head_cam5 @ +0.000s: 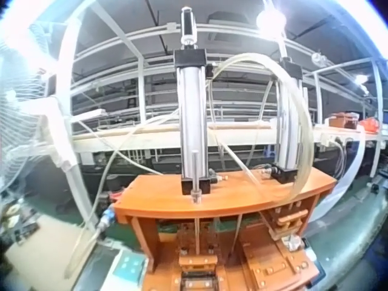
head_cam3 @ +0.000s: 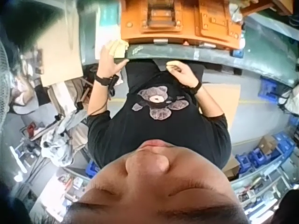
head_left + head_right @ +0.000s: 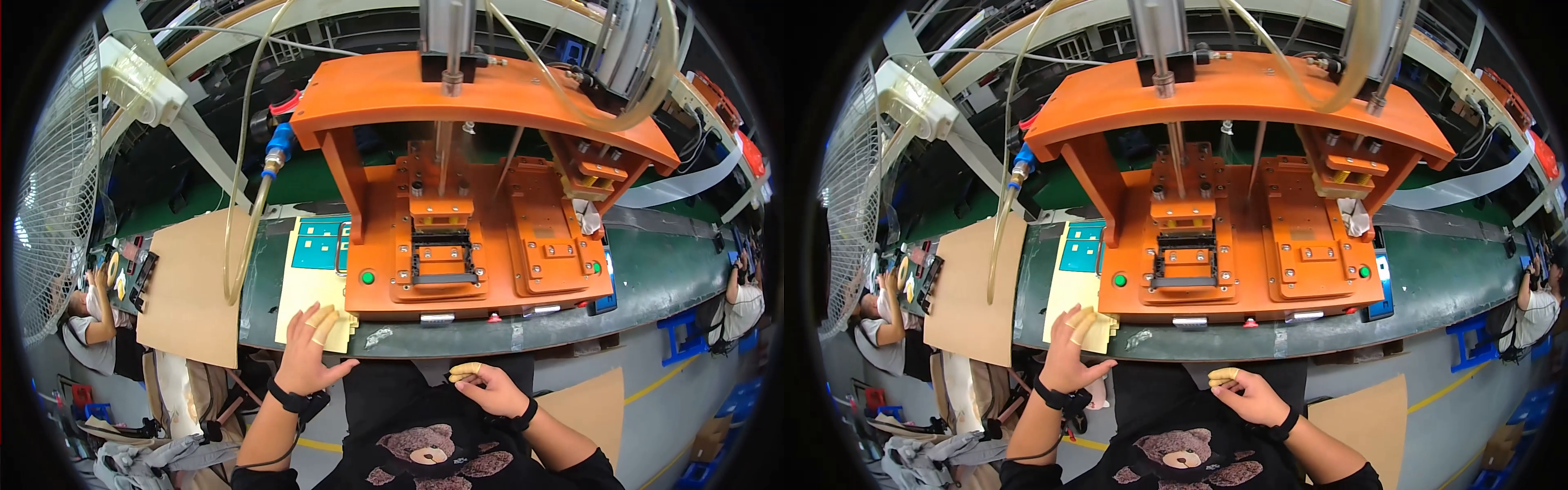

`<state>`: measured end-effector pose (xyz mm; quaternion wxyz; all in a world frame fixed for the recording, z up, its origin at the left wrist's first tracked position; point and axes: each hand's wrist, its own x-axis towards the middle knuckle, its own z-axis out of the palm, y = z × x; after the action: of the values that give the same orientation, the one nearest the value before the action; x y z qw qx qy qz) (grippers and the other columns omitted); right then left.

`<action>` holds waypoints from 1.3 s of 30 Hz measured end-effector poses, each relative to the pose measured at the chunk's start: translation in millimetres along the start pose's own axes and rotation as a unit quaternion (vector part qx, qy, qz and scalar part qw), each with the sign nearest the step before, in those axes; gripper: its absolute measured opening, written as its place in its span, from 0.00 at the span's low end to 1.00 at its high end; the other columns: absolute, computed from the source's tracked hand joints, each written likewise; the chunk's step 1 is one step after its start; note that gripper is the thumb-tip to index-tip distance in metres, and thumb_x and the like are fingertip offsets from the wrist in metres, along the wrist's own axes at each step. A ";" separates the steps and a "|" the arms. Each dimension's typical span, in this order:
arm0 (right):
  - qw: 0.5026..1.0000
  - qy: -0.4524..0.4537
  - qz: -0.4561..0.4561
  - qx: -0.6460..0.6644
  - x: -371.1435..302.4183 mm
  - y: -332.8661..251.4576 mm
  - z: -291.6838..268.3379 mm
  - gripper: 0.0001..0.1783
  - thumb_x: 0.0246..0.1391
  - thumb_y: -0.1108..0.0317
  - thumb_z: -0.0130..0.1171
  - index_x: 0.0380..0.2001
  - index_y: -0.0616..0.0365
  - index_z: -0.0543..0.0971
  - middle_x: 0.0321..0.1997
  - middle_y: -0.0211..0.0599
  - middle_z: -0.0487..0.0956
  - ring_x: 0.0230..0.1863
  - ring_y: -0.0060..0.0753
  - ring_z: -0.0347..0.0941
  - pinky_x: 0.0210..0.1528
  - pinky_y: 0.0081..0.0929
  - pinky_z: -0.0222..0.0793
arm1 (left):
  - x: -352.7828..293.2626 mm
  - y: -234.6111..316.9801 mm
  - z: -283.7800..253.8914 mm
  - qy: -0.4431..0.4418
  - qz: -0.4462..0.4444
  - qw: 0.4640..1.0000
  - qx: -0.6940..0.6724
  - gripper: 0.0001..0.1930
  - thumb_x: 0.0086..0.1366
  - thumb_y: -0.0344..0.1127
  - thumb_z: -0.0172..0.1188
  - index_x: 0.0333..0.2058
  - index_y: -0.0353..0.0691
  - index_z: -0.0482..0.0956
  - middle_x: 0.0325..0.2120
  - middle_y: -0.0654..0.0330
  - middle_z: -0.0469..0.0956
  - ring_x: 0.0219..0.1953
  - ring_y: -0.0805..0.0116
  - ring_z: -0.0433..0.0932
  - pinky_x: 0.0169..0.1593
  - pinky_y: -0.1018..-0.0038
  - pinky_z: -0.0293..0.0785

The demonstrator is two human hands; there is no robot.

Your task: Operating a heat press machine to assemble electronic parts.

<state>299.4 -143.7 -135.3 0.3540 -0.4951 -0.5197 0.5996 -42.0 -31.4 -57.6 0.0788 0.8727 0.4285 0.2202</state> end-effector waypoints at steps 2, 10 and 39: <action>1.000 -0.021 0.002 0.009 11.2 -0.4 7.8 0.17 0.59 0.67 0.61 0.49 0.62 0.77 0.41 0.31 0.81 0.39 0.19 0.75 0.45 0.20 0.71 | -12.0 -10.6 5.7 -0.020 -0.003 1.000 0.001 0.33 0.51 0.42 0.71 0.54 0.39 0.71 0.55 0.52 0.70 0.62 0.51 0.65 0.64 0.51 0.56; 0.991 -0.125 -0.051 -0.010 67.1 -31.2 61.6 0.16 0.59 0.67 0.60 0.48 0.62 0.77 0.39 0.30 0.81 0.36 0.16 0.74 0.41 0.17 0.70 | -27.6 -29.3 -1.5 0.140 -0.119 0.973 -0.141 0.11 0.57 0.22 0.63 0.40 0.36 0.82 0.39 0.54 0.81 0.41 0.62 0.81 0.49 0.70 0.75; 0.982 -0.006 -0.186 -0.014 67.3 -107.6 138.6 0.14 0.55 0.77 0.56 0.45 0.64 0.79 0.40 0.39 0.83 0.42 0.23 0.78 0.47 0.24 0.73 | -58.2 45.2 -4.9 0.237 -0.030 0.967 -0.090 0.12 0.47 0.25 0.71 0.33 0.36 0.82 0.35 0.55 0.81 0.38 0.55 0.80 0.43 0.65 0.74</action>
<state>139.0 -95.7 -49.9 0.4492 -0.3911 -0.6134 0.5187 -43.2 -105.2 -56.9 0.0601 0.7715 0.4396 0.4560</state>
